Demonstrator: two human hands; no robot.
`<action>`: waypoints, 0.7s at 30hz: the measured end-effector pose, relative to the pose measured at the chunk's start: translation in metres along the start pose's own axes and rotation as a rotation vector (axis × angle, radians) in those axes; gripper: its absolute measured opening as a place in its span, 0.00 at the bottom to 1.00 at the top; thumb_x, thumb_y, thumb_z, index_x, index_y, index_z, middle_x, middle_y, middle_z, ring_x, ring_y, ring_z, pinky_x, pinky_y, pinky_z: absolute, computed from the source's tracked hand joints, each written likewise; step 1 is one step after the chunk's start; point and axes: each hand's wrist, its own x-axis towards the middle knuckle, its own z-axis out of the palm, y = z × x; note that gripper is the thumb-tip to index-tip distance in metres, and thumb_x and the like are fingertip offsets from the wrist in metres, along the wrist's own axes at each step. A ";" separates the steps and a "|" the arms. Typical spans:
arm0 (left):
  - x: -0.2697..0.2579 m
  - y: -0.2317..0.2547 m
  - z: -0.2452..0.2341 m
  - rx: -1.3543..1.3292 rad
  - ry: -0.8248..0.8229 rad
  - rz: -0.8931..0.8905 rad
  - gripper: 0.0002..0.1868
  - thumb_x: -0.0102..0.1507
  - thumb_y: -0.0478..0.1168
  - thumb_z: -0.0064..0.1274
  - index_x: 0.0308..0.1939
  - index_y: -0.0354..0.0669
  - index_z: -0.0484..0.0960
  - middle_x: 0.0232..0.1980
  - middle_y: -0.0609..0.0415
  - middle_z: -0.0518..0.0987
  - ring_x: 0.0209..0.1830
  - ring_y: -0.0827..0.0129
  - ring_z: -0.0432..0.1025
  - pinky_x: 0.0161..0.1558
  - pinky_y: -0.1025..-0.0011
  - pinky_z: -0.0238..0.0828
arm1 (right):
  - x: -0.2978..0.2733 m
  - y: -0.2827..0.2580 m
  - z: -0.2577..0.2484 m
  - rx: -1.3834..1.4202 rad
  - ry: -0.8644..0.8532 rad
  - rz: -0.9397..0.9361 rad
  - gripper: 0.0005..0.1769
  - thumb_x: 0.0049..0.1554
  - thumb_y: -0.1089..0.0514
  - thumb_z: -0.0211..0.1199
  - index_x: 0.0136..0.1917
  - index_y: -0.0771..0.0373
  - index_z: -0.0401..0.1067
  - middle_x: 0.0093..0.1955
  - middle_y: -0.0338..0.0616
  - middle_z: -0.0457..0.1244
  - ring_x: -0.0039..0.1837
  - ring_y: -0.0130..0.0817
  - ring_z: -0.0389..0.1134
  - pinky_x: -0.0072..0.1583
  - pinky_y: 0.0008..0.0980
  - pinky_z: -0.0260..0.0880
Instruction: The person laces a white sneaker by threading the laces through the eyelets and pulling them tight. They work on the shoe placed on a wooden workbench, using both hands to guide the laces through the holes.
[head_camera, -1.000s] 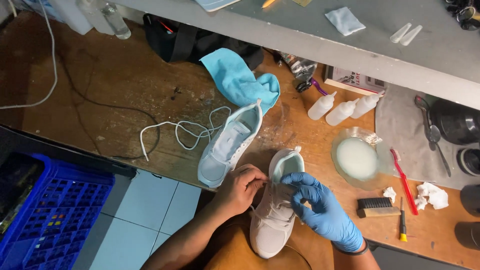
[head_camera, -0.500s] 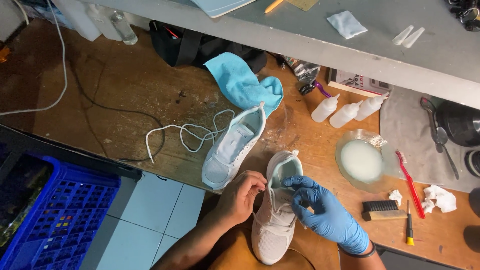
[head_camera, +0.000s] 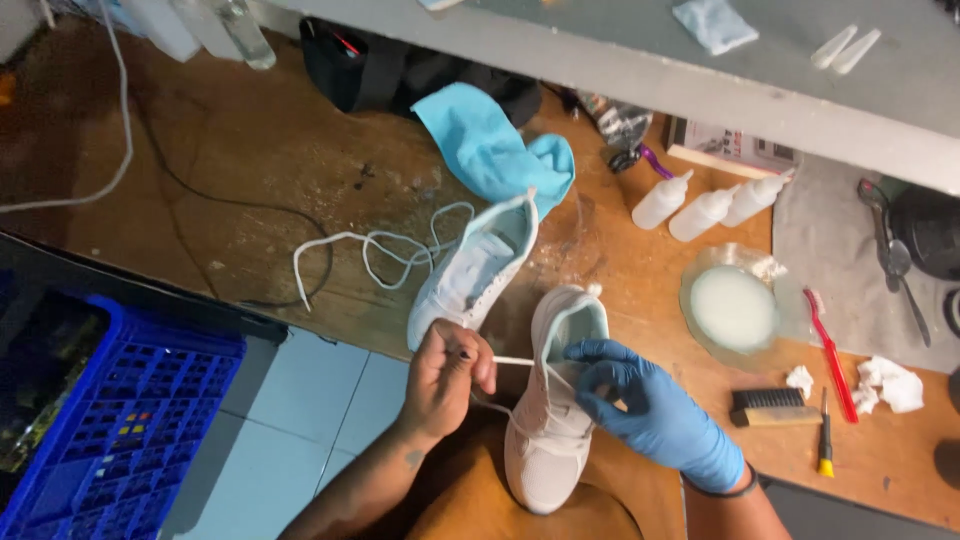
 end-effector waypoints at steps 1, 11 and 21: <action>0.001 0.008 0.003 0.104 0.009 0.070 0.10 0.75 0.43 0.39 0.42 0.43 0.65 0.30 0.51 0.70 0.24 0.66 0.67 0.29 0.71 0.69 | 0.000 -0.003 0.000 -0.098 0.014 -0.136 0.03 0.55 0.59 0.66 0.44 0.57 0.79 0.53 0.29 0.71 0.44 0.23 0.69 0.45 0.24 0.68; 0.017 0.035 -0.005 1.077 -0.058 0.271 0.07 0.68 0.38 0.50 0.45 0.43 0.83 0.25 0.53 0.78 0.22 0.61 0.73 0.34 0.65 0.73 | 0.011 0.004 0.022 -0.180 0.195 -0.506 0.10 0.52 0.60 0.71 0.48 0.60 0.82 0.57 0.51 0.68 0.57 0.50 0.73 0.55 0.47 0.77; 0.032 0.018 0.008 1.473 -0.177 0.556 0.04 0.64 0.40 0.60 0.36 0.49 0.81 0.47 0.54 0.76 0.56 0.48 0.75 0.48 0.55 0.75 | 0.014 -0.014 0.026 -0.239 0.185 -0.538 0.12 0.52 0.63 0.68 0.52 0.62 0.79 0.51 0.53 0.66 0.51 0.50 0.71 0.50 0.48 0.78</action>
